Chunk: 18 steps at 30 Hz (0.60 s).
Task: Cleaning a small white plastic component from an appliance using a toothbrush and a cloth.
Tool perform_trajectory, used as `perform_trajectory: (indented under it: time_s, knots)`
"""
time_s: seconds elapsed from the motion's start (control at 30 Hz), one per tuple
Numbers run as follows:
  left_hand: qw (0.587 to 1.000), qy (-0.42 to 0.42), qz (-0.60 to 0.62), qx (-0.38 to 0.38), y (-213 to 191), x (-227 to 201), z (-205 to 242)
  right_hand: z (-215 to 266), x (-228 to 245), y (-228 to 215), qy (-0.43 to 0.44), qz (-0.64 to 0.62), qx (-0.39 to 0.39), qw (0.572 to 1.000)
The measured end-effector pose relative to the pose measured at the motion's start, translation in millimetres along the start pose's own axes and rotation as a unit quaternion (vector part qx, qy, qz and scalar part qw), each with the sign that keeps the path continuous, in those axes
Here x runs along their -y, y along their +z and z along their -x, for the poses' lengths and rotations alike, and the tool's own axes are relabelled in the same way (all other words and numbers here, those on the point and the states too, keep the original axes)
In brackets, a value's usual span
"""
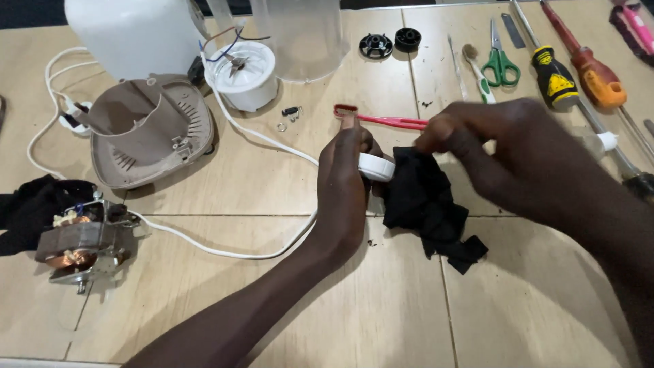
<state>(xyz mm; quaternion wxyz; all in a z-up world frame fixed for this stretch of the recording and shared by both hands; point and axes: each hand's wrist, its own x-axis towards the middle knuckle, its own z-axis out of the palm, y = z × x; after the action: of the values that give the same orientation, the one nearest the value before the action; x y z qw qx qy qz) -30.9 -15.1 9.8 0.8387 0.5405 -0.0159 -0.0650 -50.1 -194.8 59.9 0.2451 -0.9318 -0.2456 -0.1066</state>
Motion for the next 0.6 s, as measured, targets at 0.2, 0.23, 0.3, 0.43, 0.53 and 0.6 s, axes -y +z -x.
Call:
perform_trajectory:
  time_s: [0.2,0.23,0.3,0.43,0.53,0.6]
  knots:
    - [0.998,-0.044,0.033,-0.008,-1,2,-5,-2,0,-16,0.265,0.22,0.251,0.904]
    - [0.999,-0.044,0.032,-0.008,-3,5,-8,-4,1,-13,0.265,0.22,0.251,0.905]
    - [0.988,-0.067,0.137,0.028,-7,13,-15,-5,3,-9,0.34,0.184,0.334,0.859]
    - [0.978,-0.107,0.177,0.022,-10,11,-16,1,0,-12,0.314,0.14,0.391,0.853]
    - [0.973,-0.128,0.192,0.028,-11,12,-17,-1,10,-19,0.347,0.171,0.402,0.83]
    - [0.974,-0.127,0.188,0.024,-12,12,-17,5,4,-17,0.231,0.138,0.124,0.955]
